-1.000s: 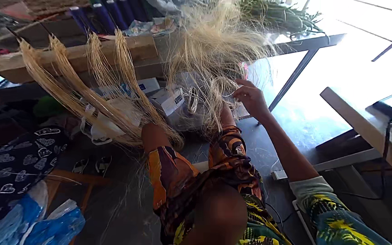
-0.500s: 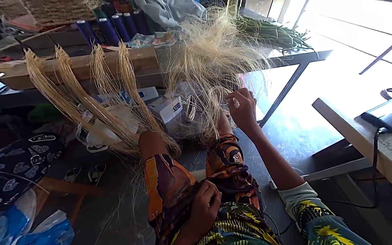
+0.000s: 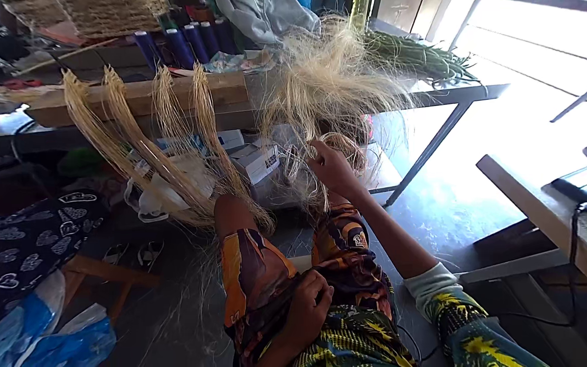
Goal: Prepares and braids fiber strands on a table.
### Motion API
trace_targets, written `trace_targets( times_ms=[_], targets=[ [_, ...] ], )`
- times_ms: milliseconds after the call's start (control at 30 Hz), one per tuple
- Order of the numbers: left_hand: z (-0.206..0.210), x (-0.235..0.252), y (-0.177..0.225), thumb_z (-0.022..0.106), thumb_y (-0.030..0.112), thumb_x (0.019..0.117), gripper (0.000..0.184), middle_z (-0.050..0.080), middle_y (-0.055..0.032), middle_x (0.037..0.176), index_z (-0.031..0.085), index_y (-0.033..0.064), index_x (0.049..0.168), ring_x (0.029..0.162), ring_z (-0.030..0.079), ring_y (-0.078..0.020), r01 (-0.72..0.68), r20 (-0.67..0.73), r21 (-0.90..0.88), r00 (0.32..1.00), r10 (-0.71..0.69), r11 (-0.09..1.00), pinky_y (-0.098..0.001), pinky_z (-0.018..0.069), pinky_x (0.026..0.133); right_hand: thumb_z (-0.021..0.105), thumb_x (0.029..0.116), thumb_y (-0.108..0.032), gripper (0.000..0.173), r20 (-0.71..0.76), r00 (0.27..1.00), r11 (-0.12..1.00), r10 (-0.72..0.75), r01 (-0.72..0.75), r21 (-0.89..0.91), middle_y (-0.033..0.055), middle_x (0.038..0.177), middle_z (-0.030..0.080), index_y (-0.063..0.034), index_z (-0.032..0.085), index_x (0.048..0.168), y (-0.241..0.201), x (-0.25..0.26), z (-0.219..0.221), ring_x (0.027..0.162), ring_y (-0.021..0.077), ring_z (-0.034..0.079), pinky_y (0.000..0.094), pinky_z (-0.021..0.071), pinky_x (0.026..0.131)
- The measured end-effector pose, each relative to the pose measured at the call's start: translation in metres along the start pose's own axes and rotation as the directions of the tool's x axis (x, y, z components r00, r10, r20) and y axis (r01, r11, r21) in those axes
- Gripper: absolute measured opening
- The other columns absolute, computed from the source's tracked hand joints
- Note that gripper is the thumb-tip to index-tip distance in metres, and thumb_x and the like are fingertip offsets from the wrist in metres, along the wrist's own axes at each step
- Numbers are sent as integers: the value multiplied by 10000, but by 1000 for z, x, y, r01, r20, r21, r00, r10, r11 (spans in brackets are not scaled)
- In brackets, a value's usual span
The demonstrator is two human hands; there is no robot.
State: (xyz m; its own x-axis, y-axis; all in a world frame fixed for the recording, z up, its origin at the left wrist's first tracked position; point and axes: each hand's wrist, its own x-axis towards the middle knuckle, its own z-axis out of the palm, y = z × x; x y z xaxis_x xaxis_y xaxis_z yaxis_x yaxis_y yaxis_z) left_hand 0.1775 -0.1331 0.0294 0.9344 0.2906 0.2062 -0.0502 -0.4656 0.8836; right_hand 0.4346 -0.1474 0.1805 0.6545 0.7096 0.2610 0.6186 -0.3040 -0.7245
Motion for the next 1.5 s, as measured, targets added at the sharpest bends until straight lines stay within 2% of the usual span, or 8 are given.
trace_targets(
  times_ms=[167, 367, 533, 633, 833, 933, 1167, 1500],
  targets=[
    [-1, 4, 2, 581, 139, 992, 191, 636, -59, 933, 666, 33, 856, 866, 617, -95, -34, -52, -39, 998, 32, 999, -234, 532, 790, 526, 1054, -203, 504, 50, 995, 990, -86, 91, -108, 172, 1058, 662, -141, 434, 1546, -3, 8, 15, 786, 341, 658, 572, 548, 664],
    [-46, 118, 70, 503, 94, 1008, 232, 659, -114, 912, 659, -61, 1083, 754, 621, -121, -319, -356, 128, 869, 344, 939, -285, 547, 689, 614, 1007, -186, 611, 77, 991, 983, -113, 122, -134, 213, 1128, 672, -92, 382, 1564, -12, 1, 33, 871, 397, 689, 617, 553, 722],
    [-87, 216, 120, 541, 165, 1035, 380, 678, -185, 1058, 584, 78, 1402, 795, 658, -351, -109, -93, 542, 978, 188, 833, -557, 540, 671, 669, 966, -192, 382, 274, 956, 991, -105, 124, -51, 281, 1175, 670, 80, 647, 1233, 11, -3, 56, 1140, 409, 640, 595, 483, 1000],
    [-93, 249, 98, 542, 175, 1037, 426, 673, -246, 1178, 552, 126, 1461, 1032, 666, -454, 58, -60, 639, 998, -25, 767, -653, 529, 786, 554, 1037, -298, 450, 463, 881, 981, -96, 163, -106, 236, 1264, 643, 8, 574, 1367, 18, -2, 69, 1167, 386, 633, 605, 475, 1005],
    [-100, 251, 59, 491, 214, 1060, 412, 686, -223, 1171, 571, 117, 1452, 985, 684, -430, 205, -194, 745, 977, -88, 634, -631, 529, 798, 558, 1043, -166, 582, 603, 758, 967, -248, 232, 105, 203, 1104, 701, -60, 370, 1583, 24, -36, 38, 926, 321, 685, 514, 533, 887],
    [-102, 233, 51, 498, 201, 1048, 404, 699, -207, 1171, 596, 109, 1429, 933, 703, -412, 195, -236, 739, 971, -24, 644, -613, 545, 762, 532, 1041, -140, 321, 454, 828, 939, -328, 235, 250, 154, 954, 731, -14, 680, 1296, 27, -36, 14, 815, 197, 694, 391, 574, 811],
    [-108, 218, 54, 498, 207, 1052, 404, 695, -216, 1105, 593, 80, 1424, 862, 698, -396, 176, -267, 713, 963, 31, 679, -589, 551, 712, 521, 1051, -94, 242, -187, 971, 951, -149, 192, 244, 119, 787, 673, -27, 705, 1194, 38, 30, -4, 605, 190, 594, 377, 524, 588],
    [-88, 179, 40, 461, 218, 1063, 428, 699, -197, 1179, 564, 107, 1463, 947, 705, -368, 315, -270, 618, 946, -181, 721, -566, 549, 841, 625, 1026, -278, 271, -199, 977, 967, 79, -27, 254, 92, 800, 704, -37, 727, 1099, 22, 98, 12, 656, 192, 675, 421, 588, 667]
  ],
)
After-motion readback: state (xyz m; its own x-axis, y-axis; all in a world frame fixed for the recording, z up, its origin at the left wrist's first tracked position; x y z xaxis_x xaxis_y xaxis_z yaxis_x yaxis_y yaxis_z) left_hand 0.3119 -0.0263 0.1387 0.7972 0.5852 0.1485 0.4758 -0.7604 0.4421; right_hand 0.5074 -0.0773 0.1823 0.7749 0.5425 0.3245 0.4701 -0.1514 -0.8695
